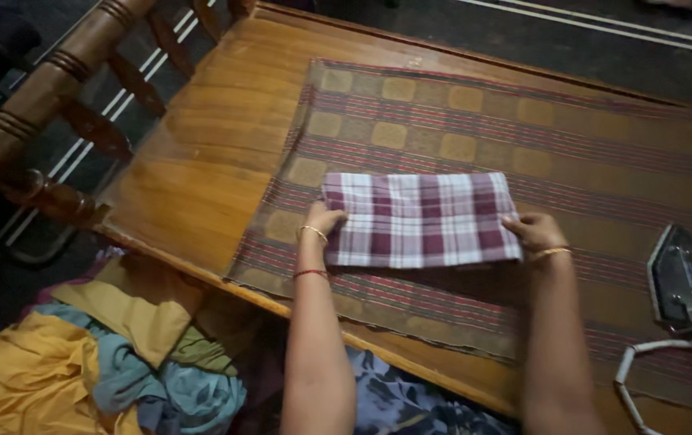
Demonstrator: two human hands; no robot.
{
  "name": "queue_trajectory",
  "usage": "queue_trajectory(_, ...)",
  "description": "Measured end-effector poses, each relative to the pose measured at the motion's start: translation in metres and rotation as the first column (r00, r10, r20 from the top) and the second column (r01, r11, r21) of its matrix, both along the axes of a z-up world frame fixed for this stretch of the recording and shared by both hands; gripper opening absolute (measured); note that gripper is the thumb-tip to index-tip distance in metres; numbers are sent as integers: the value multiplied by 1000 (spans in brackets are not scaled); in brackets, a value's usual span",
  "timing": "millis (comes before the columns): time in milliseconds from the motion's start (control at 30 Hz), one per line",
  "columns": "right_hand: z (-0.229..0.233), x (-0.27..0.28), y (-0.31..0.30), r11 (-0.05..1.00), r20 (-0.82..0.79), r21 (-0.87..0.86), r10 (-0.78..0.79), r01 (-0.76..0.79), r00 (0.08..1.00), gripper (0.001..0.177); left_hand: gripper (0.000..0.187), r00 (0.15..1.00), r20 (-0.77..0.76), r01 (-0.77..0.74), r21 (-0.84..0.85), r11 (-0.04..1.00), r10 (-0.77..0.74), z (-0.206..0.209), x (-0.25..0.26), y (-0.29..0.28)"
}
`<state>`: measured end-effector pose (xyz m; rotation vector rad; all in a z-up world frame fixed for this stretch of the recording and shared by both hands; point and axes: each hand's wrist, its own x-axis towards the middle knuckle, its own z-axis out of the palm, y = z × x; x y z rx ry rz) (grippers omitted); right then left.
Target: The person irons a plaid shirt on a wooden surface covered with a patterned mat, smoothing the fabric by hand and using an iron to press the sleeves and torso before folding the garment into a rectangle.
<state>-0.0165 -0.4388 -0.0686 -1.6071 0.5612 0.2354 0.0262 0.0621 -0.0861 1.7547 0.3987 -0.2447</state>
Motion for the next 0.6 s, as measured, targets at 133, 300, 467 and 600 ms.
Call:
queue_trajectory(133,-5,-31,-52,991,-29,-118,55,-58,998,44,33,976,-17,208,-206,956,-216,12,-1,-38)
queue_trajectory(300,5,7,-62,716,104,-683,293,-146,950,39,30,982,162,121,-151,981,-97,12,3,-54)
queue_trajectory(467,17,53,-30,692,192,-712,354,-118,915,35,38,965,240,130,-76,989,-108,6,6,-48)
queue_trajectory(600,16,78,-23,483,74,-840,553,-247,830,34,41,956,259,177,-132,975,-138,10,2,-42)
